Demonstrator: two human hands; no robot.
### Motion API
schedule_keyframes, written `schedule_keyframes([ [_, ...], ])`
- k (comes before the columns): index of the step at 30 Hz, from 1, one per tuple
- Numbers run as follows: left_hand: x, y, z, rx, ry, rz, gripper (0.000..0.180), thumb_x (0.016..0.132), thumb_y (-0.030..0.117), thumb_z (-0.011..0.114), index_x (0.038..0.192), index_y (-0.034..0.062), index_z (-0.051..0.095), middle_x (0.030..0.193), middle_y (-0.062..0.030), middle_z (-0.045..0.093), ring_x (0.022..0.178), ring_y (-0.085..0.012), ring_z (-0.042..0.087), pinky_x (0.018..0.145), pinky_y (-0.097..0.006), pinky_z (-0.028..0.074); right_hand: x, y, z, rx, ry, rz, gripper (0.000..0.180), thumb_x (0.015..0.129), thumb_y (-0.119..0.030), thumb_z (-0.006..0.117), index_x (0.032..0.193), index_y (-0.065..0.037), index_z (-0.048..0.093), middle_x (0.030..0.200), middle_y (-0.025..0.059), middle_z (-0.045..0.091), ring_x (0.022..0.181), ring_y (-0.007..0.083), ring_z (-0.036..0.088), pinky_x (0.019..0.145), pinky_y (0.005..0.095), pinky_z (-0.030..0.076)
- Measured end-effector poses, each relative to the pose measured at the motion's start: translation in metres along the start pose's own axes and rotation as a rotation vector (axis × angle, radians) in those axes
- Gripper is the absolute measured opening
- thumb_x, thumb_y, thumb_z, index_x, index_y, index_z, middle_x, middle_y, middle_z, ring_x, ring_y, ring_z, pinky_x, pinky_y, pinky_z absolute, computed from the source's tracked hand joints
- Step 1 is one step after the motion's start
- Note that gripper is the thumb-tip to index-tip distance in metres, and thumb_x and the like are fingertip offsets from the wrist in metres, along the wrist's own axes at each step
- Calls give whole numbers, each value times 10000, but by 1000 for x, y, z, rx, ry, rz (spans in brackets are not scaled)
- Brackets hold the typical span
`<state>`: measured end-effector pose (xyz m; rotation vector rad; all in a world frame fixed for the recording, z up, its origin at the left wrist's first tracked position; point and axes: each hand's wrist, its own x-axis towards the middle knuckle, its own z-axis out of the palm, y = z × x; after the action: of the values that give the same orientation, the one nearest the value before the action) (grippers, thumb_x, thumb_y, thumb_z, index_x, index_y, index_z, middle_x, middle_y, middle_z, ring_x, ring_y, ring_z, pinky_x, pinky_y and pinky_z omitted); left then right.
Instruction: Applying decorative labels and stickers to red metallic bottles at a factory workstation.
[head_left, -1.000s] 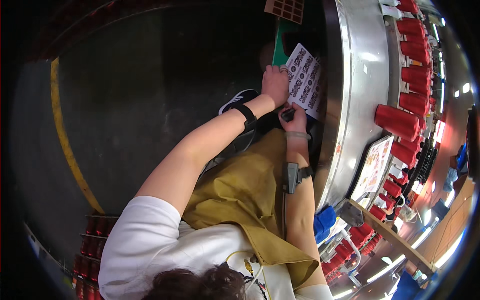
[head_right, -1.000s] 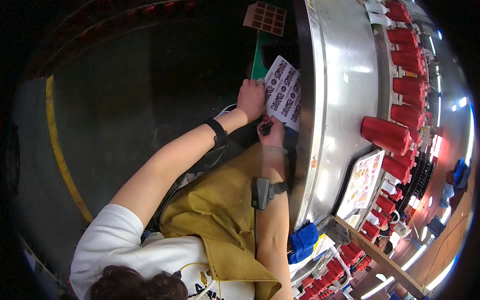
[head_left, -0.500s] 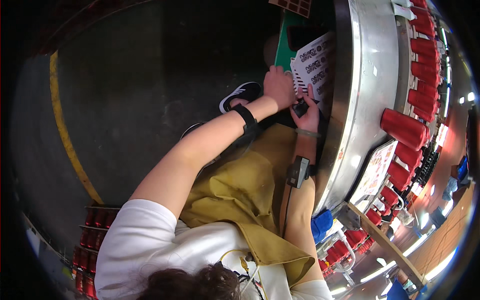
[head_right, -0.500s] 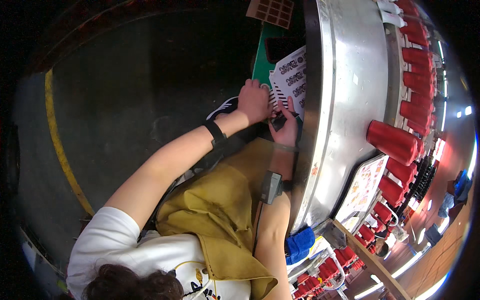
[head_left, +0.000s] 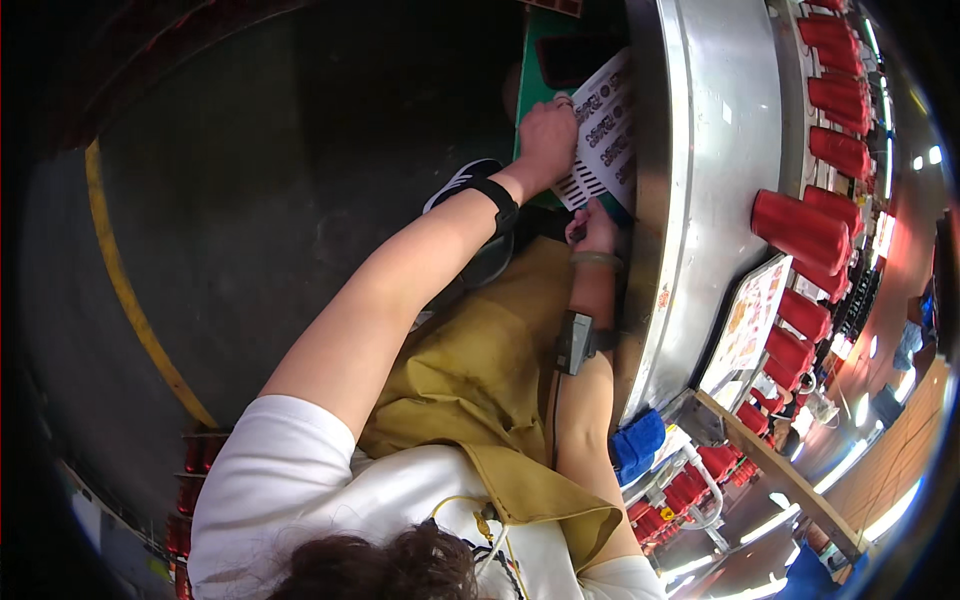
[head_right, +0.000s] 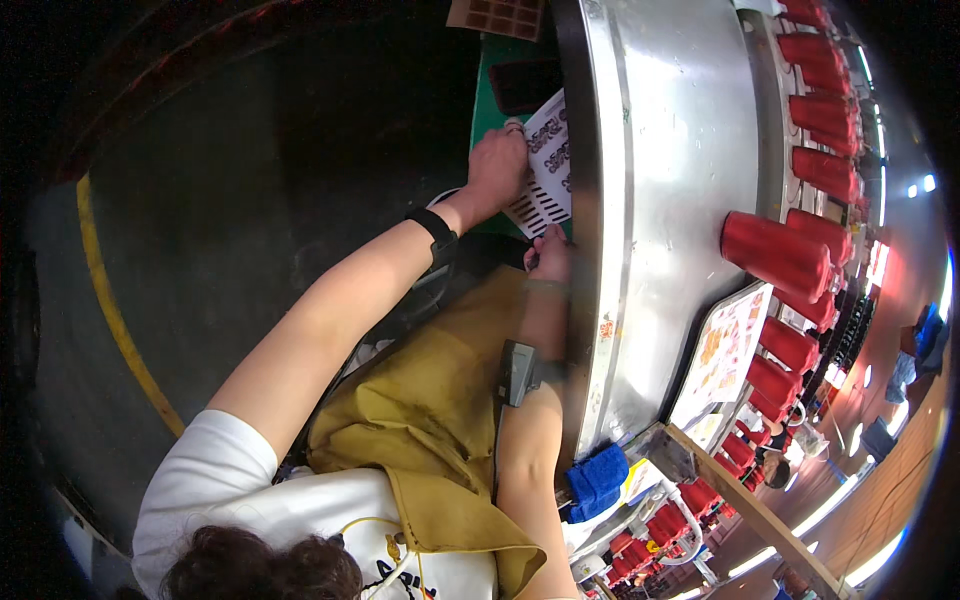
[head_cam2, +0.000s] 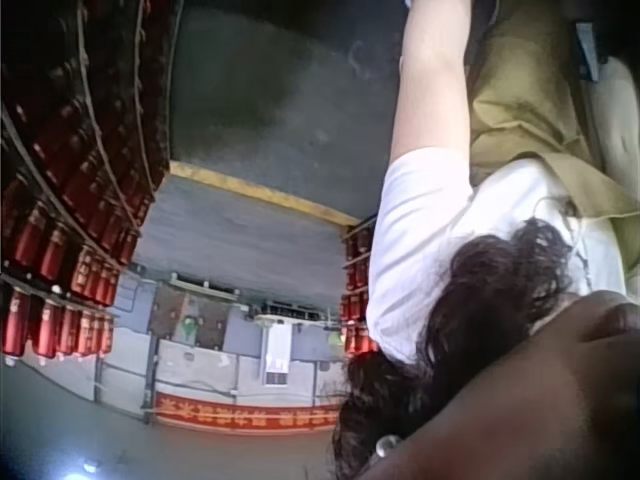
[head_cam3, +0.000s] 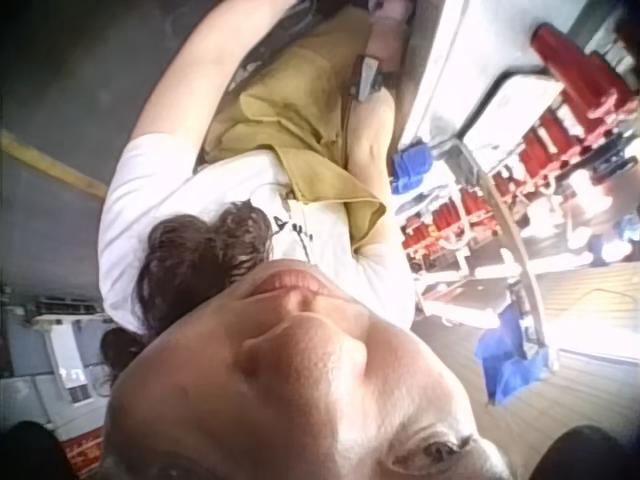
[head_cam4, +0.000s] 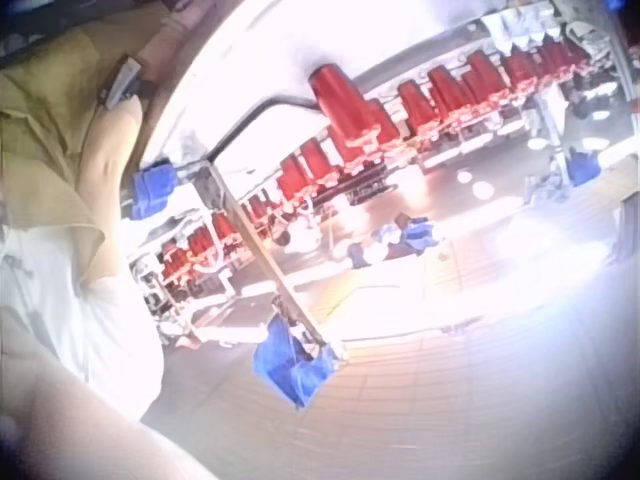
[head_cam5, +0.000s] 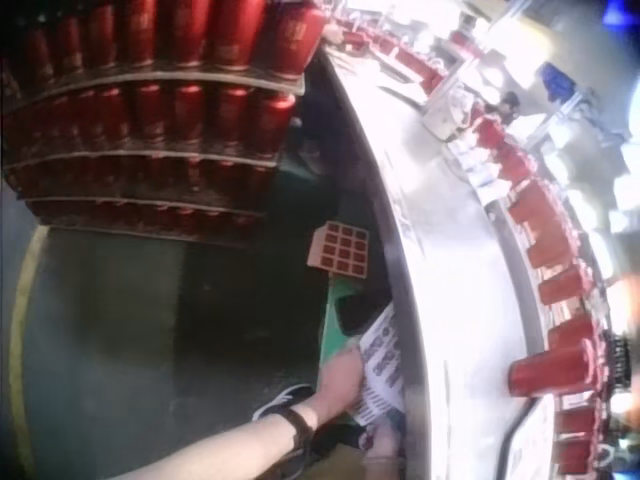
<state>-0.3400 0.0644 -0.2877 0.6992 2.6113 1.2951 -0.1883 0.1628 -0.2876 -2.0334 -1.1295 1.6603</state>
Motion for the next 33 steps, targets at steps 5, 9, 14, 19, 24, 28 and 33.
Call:
schedule_keyframes([
  [5,-2,2,-13,-15,-151,-215,339,759,106,766,1007,-42,588,991,-221,715,966,-408,694,787,-468,578,13,9,-16,-129,-162,40,213,975,-377,695,1123,-241,625,817,-80,540,613,42,437,534,221,403],
  [9,-6,-7,-26,-215,-316,-284,355,764,142,792,1017,-29,612,1003,-223,730,975,-369,717,805,-439,578,15,11,-26,7,-271,42,226,960,-392,713,1070,-208,641,803,-69,598,603,58,494,508,213,400],
  [14,-23,-20,-51,-287,-634,-408,396,778,187,806,1100,-19,699,947,-144,751,874,-236,721,779,-373,560,-33,10,-20,227,-266,237,146,949,-267,737,1025,-165,665,942,7,733,738,179,639,628,343,512],
  [19,-51,-38,-131,-898,-824,-619,221,939,156,679,1080,-6,729,925,-55,729,767,-129,651,683,-283,520,-152,30,-34,131,-393,333,101,965,-155,673,1045,-104,640,969,47,687,838,201,660,699,372,550],
  [24,-110,-64,-178,-1186,-925,-670,325,896,-27,667,1220,-36,653,1092,-113,745,945,-179,730,793,-288,596,-233,25,-71,-53,-666,225,192,976,-87,636,1153,-17,613,980,85,682,762,180,653,631,302,536],
  [28,-163,-42,-219,-1096,-774,-453,459,859,-74,703,1302,-34,591,1193,-98,716,1099,-182,691,988,-330,545,-248,22,-104,-234,-738,-3,276,961,-65,661,1226,-11,605,997,47,699,815,121,641,654,266,518],
  [33,-179,6,-247,-1294,-642,-507,358,934,-37,672,1282,1,599,1182,-73,720,1071,-168,702,939,-341,578,-279,14,-137,-325,-792,-385,342,952,-54,675,1289,-30,623,938,6,690,763,63,590,674,229,479],
])
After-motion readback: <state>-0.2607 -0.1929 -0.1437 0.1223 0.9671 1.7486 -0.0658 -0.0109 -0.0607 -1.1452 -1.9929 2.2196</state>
